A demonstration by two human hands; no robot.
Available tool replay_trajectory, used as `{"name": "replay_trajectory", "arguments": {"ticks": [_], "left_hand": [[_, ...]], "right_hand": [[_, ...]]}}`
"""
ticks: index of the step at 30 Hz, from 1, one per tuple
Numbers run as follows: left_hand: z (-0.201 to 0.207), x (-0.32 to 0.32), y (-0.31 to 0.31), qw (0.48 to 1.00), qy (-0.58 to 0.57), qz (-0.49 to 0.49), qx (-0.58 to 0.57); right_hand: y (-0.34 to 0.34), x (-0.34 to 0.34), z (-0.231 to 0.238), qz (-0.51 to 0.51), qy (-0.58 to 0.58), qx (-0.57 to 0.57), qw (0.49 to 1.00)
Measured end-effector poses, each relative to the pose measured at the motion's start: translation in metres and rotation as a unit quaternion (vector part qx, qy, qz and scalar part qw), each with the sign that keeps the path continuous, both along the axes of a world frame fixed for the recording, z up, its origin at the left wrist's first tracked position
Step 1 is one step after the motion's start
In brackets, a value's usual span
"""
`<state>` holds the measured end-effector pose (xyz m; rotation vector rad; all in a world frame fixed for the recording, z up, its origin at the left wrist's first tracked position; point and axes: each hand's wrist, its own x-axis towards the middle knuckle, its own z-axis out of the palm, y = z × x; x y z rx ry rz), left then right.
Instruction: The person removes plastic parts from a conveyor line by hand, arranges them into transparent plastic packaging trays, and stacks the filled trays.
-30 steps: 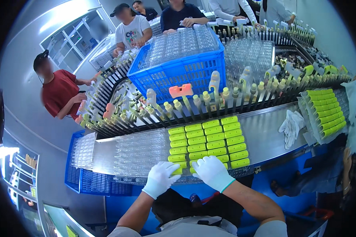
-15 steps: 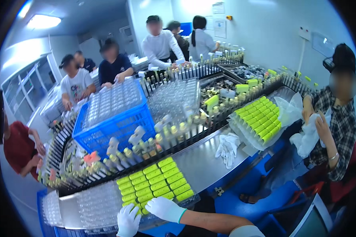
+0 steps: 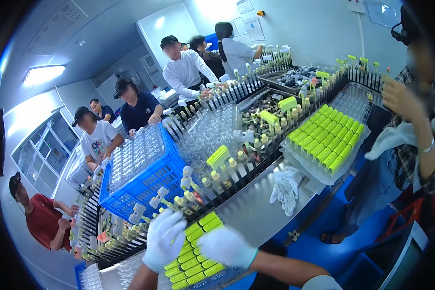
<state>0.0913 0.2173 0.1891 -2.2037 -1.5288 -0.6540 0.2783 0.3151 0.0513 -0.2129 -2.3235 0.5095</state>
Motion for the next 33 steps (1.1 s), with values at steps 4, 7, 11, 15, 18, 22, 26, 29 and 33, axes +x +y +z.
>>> {"name": "replay_trajectory", "arguments": {"ticks": [4, 7, 11, 15, 18, 22, 26, 29, 33], "left_hand": [[0.050, -0.010, 0.103, 0.991, 0.046, -0.093, -0.083], [0.035, -0.035, 0.159, 0.980, 0.146, -0.108, -0.075], [0.013, -0.042, 0.156, 0.976, 0.182, 0.078, -0.093], [0.013, -0.043, 0.149, 0.959, 0.219, 0.160, -0.082], [-0.001, -0.051, 0.142, 0.971, 0.159, 0.145, -0.101], [-0.006, -0.075, 0.112, 0.967, 0.073, 0.213, -0.120], [0.018, -0.084, 0.101, 0.913, 0.012, 0.313, -0.263], [0.030, -0.100, 0.093, 0.895, -0.004, 0.328, -0.302], [0.026, -0.119, 0.067, 0.889, -0.005, 0.361, -0.282]], "right_hand": [[0.135, 0.033, 0.096, -0.316, 0.070, 0.028, 0.946], [0.248, 0.033, 0.100, -0.431, 0.107, 0.217, 0.869], [0.313, 0.012, 0.099, -0.413, -0.201, 0.143, 0.877], [0.301, -0.010, 0.150, -0.366, -0.352, 0.085, 0.857], [0.291, -0.016, 0.180, -0.358, -0.348, -0.014, 0.866], [0.164, -0.020, 0.154, -0.185, -0.121, 0.038, 0.975], [0.029, 0.018, 0.076, 0.033, -0.287, 0.059, 0.956], [-0.019, 0.051, 0.016, 0.083, -0.332, 0.120, 0.932], [-0.033, 0.062, -0.014, 0.067, -0.303, 0.143, 0.940]]}}
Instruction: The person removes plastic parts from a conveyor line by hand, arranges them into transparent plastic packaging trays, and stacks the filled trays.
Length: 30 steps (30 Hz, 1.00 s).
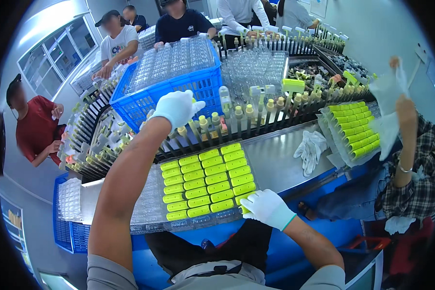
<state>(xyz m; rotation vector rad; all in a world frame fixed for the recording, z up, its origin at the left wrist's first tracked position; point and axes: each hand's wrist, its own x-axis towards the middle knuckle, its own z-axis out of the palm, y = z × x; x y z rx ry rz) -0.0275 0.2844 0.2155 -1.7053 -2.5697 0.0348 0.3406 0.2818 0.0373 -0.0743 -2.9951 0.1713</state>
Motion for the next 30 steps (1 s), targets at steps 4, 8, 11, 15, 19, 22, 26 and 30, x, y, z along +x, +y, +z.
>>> {"name": "replay_trajectory", "arguments": {"ticks": [4, 8, 11, 15, 19, 22, 26, 30], "left_hand": [[-0.013, -0.010, -0.025, 0.998, 0.057, -0.002, 0.040], [-0.046, -0.012, -0.057, 0.975, 0.160, 0.010, 0.151], [-0.021, -0.041, -0.074, 0.994, 0.084, 0.015, 0.071], [0.020, -0.078, -0.098, 0.997, -0.035, 0.061, -0.024], [0.029, -0.078, -0.130, 0.960, 0.012, 0.117, 0.254], [-0.025, 0.031, -0.151, 0.959, -0.151, -0.051, 0.235], [-0.114, 0.156, -0.185, 0.963, -0.208, -0.142, 0.091], [-0.167, 0.182, -0.178, 0.963, -0.160, -0.197, 0.089]], "right_hand": [[-0.005, 0.004, -0.010, -0.006, 0.080, 0.006, 0.997], [-0.010, 0.005, -0.015, -0.016, 0.148, -0.022, 0.989], [-0.015, 0.004, -0.025, -0.052, 0.182, -0.062, 0.980], [-0.018, -0.001, -0.030, -0.096, 0.226, -0.120, 0.962], [-0.020, 0.003, -0.043, -0.142, 0.271, -0.137, 0.942], [-0.014, 0.012, -0.055, -0.174, 0.291, -0.158, 0.928], [-0.015, 0.003, -0.047, -0.172, 0.307, -0.160, 0.922], [-0.015, 0.005, -0.044, -0.172, 0.301, -0.164, 0.924]]}}
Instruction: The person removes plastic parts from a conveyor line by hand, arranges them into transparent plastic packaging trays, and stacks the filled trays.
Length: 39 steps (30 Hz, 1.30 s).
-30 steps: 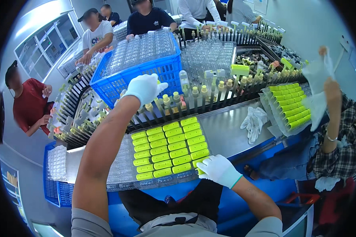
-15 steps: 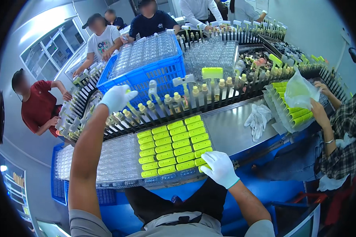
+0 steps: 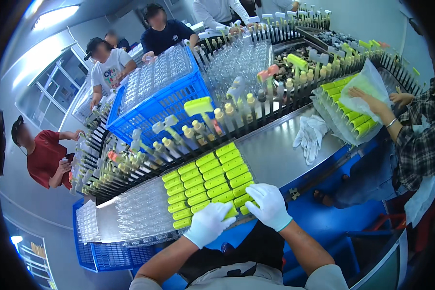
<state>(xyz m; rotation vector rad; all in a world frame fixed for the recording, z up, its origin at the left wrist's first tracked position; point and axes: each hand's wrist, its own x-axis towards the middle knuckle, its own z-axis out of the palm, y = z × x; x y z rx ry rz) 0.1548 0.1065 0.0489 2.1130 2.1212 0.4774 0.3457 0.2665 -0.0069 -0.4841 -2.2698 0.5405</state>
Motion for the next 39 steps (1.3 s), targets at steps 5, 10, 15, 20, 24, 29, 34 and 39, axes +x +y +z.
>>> {"name": "replay_trajectory", "arguments": {"ticks": [5, 10, 15, 20, 24, 29, 34, 39], "left_hand": [[-0.027, 0.004, 0.004, 0.992, 0.107, -0.045, 0.054], [0.039, -0.048, 0.036, 0.960, 0.087, 0.028, 0.266], [0.135, -0.134, 0.100, 0.934, 0.225, 0.107, 0.257], [0.171, -0.172, 0.102, 0.953, 0.255, 0.137, 0.095], [0.153, -0.230, 0.062, 0.970, 0.194, 0.117, 0.086], [0.149, -0.221, 0.048, 0.937, 0.270, 0.219, 0.038], [0.119, -0.260, 0.023, 0.867, 0.363, 0.322, 0.118], [0.122, -0.292, -0.005, 0.855, 0.411, 0.250, 0.193]], "right_hand": [[-0.002, -0.002, -0.008, 0.012, 0.008, -0.014, 1.000], [-0.004, 0.001, -0.001, 0.006, 0.032, 0.011, 0.999], [0.003, -0.005, 0.024, -0.009, 0.021, 0.038, 0.999], [0.052, -0.022, 0.061, -0.039, 0.051, 0.093, 0.994], [0.119, -0.073, 0.156, -0.088, 0.018, 0.209, 0.974], [0.200, -0.124, 0.194, -0.053, -0.195, 0.109, 0.973], [0.160, -0.188, 0.174, -0.164, -0.281, 0.212, 0.921], [0.158, -0.222, 0.172, -0.176, -0.202, 0.259, 0.928]]}}
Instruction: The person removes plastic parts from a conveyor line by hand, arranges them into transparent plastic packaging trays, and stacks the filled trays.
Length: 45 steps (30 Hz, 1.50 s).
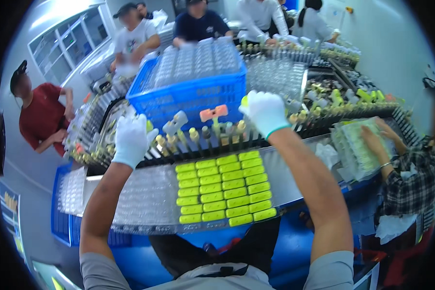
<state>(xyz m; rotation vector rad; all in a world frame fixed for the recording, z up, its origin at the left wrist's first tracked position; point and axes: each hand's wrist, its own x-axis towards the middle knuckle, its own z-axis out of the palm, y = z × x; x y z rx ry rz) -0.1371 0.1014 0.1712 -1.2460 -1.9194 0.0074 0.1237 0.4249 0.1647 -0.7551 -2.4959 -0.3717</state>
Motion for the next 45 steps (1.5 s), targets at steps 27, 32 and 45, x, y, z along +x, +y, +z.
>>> {"name": "replay_trajectory", "arguments": {"ticks": [27, 32, 45], "left_hand": [[-0.135, 0.214, -0.127, 0.882, -0.404, -0.170, -0.170], [-0.143, 0.221, -0.136, 0.920, -0.327, -0.189, -0.108], [-0.079, 0.017, -0.334, 0.930, -0.227, 0.102, 0.271]], "right_hand": [[-0.257, 0.118, -0.140, 0.345, -0.084, -0.168, 0.920], [-0.278, 0.113, -0.131, 0.348, -0.080, -0.164, 0.920], [-0.328, 0.062, -0.079, 0.358, -0.055, -0.129, 0.923]]}}
